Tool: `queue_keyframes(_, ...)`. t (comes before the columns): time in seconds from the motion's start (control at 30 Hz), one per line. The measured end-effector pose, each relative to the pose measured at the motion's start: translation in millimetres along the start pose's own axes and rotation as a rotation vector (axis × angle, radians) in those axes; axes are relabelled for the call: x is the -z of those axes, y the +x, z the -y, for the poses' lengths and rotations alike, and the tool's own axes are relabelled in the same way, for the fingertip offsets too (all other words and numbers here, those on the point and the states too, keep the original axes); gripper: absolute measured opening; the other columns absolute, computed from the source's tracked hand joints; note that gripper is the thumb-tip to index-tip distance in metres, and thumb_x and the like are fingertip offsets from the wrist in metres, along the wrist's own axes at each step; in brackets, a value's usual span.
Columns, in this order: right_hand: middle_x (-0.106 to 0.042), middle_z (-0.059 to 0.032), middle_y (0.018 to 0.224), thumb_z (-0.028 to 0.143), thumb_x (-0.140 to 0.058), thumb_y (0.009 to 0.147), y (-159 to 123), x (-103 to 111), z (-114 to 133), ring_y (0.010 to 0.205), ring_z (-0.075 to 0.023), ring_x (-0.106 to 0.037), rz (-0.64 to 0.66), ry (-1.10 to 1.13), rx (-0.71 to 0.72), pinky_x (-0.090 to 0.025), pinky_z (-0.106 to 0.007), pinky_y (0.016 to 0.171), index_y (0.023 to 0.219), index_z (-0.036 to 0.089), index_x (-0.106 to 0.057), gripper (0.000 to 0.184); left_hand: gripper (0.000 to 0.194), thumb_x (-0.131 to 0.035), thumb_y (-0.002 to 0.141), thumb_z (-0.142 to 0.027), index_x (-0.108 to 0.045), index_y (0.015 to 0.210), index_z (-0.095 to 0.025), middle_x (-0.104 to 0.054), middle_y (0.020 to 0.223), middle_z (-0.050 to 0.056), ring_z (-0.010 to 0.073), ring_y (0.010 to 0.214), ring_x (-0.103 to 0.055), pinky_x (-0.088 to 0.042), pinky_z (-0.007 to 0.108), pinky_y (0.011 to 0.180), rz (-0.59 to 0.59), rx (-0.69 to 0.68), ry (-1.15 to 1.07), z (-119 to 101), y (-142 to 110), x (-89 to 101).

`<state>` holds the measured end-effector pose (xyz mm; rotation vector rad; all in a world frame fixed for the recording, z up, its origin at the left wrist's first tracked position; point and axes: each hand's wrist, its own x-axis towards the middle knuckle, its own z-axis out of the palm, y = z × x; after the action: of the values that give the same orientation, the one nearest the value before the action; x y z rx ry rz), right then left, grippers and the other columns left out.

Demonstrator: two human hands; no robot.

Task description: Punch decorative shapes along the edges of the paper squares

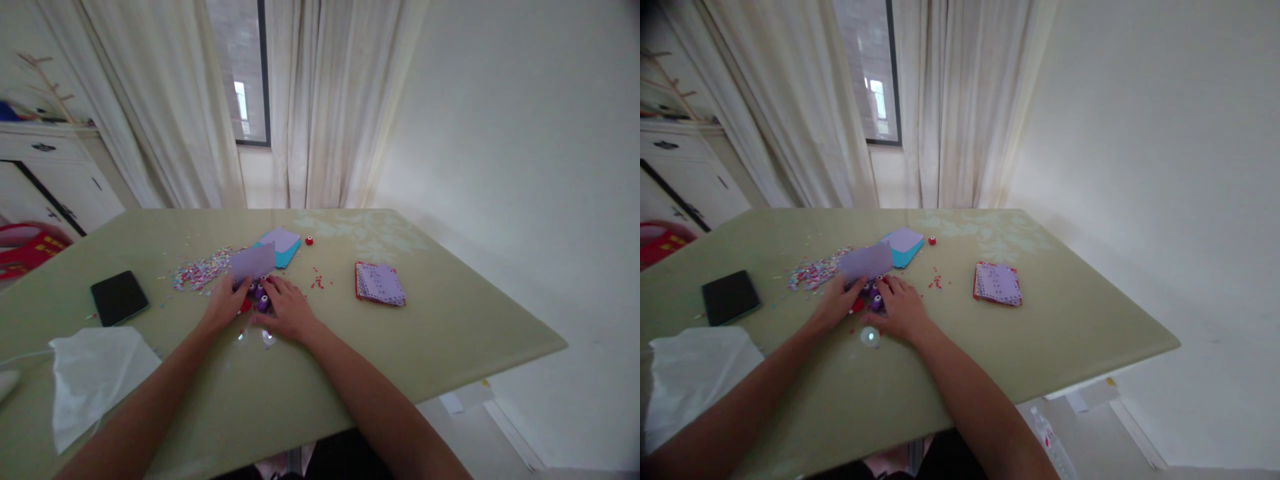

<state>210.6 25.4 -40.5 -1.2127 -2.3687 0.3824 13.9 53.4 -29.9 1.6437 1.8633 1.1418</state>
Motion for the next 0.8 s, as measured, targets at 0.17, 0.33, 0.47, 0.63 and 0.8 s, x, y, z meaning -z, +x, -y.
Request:
queue_keyframes(0.17, -0.048, -0.0257, 0.17, 0.066, -0.072, 0.098, -7.3, 12.3, -10.6, 0.153, -0.041, -0.051, -0.06, -0.038, -0.097, -0.04, -0.057, 0.126, 0.166, 0.012, -0.045, 0.09, 0.02, -0.064, 0.097, -0.034, -0.075, 0.104, -0.02, -0.081, 0.106, 0.015, 0.0372, 0.11, -0.075, -0.058, 0.047, 0.096, 0.007, -0.069, 0.066, -21.0, -15.2, -32.2)
queue_keyframes(0.33, -0.048, -0.0224, 0.172, 0.044, -0.079, 0.098, -21.9, 40.7, -47.3, 0.158, -0.037, -0.048, -0.041, -0.039, -0.206, -0.036, -0.054, 0.128, 0.165, 0.02, -0.049, 0.077, 0.034, -0.073, 0.105, -0.039, -0.071, 0.132, -0.019, -0.072, 0.136, 0.012, 0.0284, 0.118, -0.072, -0.062, 0.052, 0.101, 0.005, -0.124, 0.076, -51.5, -20.1, -83.2)
queue_keyframes(0.47, -0.051, -0.022, 0.17, 0.029, -0.073, 0.101, -26.9, 53.3, -74.7, 0.155, -0.0327, -0.051, -0.119, -0.031, -0.313, -0.038, -0.047, 0.127, 0.161, 0.017, -0.054, 0.065, 0.041, -0.074, 0.105, -0.041, -0.067, 0.14, -0.021, -0.068, 0.143, 0.012, 0.0282, 0.118, -0.072, -0.064, 0.051, 0.099, 0.02, -0.178, 0.056, -71.9, -18.0, -110.1)
queue_keyframes(0.63, -0.048, -0.0255, 0.171, 0.024, -0.053, 0.109, -24.1, 51.2, -81.1, 0.159, -0.033, -0.046, -0.242, -0.041, -0.435, -0.033, -0.05, 0.13, 0.161, 0.011, -0.054, 0.054, 0.029, -0.059, 0.107, -0.027, -0.072, 0.131, -0.015, -0.071, 0.141, 0.018, 0.0348, 0.138, -0.063, -0.049, 0.053, 0.119, -0.056, -0.175, 0.065, -72.1, -2.1, -94.0)
queue_keyframes(0.8, -0.039, -0.0216, 0.178, 0.069, -0.07, 0.097, -22.5, 39.7, -58.1, 0.166, -0.0424, -0.032, -0.255, -0.038, -0.38, -0.026, -0.062, 0.132, 0.164, 0.021, -0.052, 0.085, 0.029, -0.059, 0.1, -0.024, -0.075, 0.122, -0.012, -0.071, 0.14, 0.026, 0.0444, 0.143, -0.058, -0.047, 0.059, 0.118, -0.125, -0.064, 0.077, -47.2, 26.1, -49.9)
